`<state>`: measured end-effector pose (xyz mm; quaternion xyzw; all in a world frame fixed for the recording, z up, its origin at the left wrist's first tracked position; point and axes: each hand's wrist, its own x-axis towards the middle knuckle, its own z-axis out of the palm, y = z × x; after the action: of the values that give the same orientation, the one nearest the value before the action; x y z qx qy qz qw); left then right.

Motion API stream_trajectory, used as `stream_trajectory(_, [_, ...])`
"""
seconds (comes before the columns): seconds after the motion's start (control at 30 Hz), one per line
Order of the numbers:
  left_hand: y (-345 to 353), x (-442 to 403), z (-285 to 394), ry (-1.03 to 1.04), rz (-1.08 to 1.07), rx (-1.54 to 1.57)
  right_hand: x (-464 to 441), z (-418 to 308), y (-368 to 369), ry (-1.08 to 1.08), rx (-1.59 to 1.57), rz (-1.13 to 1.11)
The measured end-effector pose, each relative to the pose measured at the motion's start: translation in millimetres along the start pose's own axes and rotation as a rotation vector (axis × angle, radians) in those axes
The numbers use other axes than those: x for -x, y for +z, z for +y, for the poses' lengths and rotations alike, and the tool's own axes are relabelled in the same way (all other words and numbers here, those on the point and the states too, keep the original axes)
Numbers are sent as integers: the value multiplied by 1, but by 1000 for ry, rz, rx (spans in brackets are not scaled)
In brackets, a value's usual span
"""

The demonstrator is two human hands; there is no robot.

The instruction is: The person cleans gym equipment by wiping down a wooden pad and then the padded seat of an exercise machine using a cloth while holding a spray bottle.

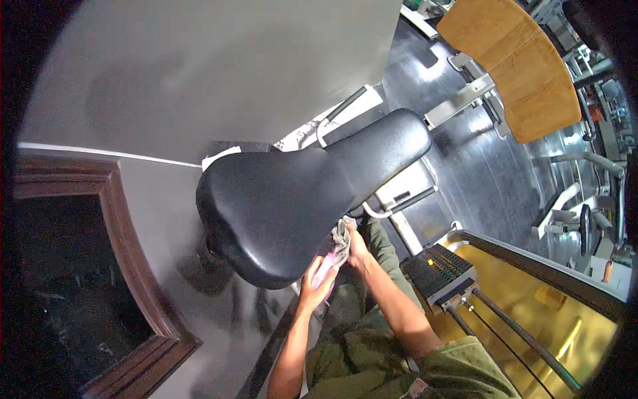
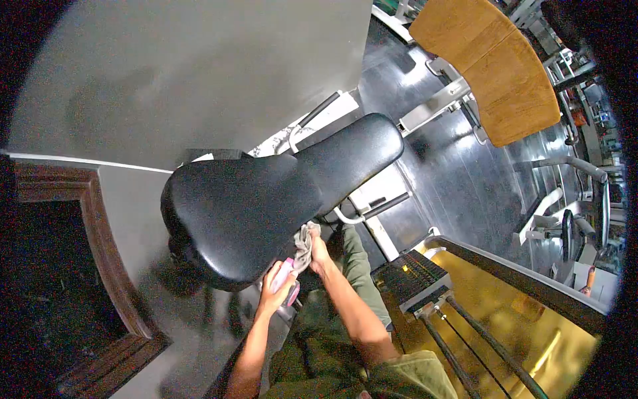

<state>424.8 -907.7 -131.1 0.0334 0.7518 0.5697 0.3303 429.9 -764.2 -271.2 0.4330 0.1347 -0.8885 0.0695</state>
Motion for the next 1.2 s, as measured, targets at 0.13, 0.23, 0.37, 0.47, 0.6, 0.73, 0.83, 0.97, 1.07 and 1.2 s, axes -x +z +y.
stream_trajectory(0.13, [9,-10,1,-48,-25,6,-24,1,-15,-9,6,76])
stream_trajectory(0.23, [14,-18,5,-162,-37,-8,-63,-4,-35,6,-109,33])
stream_trajectory(0.37, [20,-28,-3,-131,-14,-52,-99,-14,-54,-269,111,182])
stream_trajectory(0.47, [23,-32,-3,-120,-8,-30,-75,-15,-34,-469,426,332])
stream_trajectory(0.6, [31,-39,-14,-90,31,56,-5,-29,11,-605,797,271])
stream_trajectory(0.73, [35,-47,-12,-98,-6,-16,-14,-56,1,-616,1009,188])
stream_trajectory(0.83, [41,-50,0,-149,-13,-7,-45,-83,-11,-566,1233,268])
stream_trajectory(0.97, [44,-53,-2,-130,-11,30,-35,-106,10,-551,1344,41])
stream_trajectory(1.07, [51,-56,-18,-91,66,53,-15,-111,22,-530,1275,-172])
stream_trajectory(1.2, [58,-60,-18,-144,112,81,-29,-118,3,-535,1400,-109])
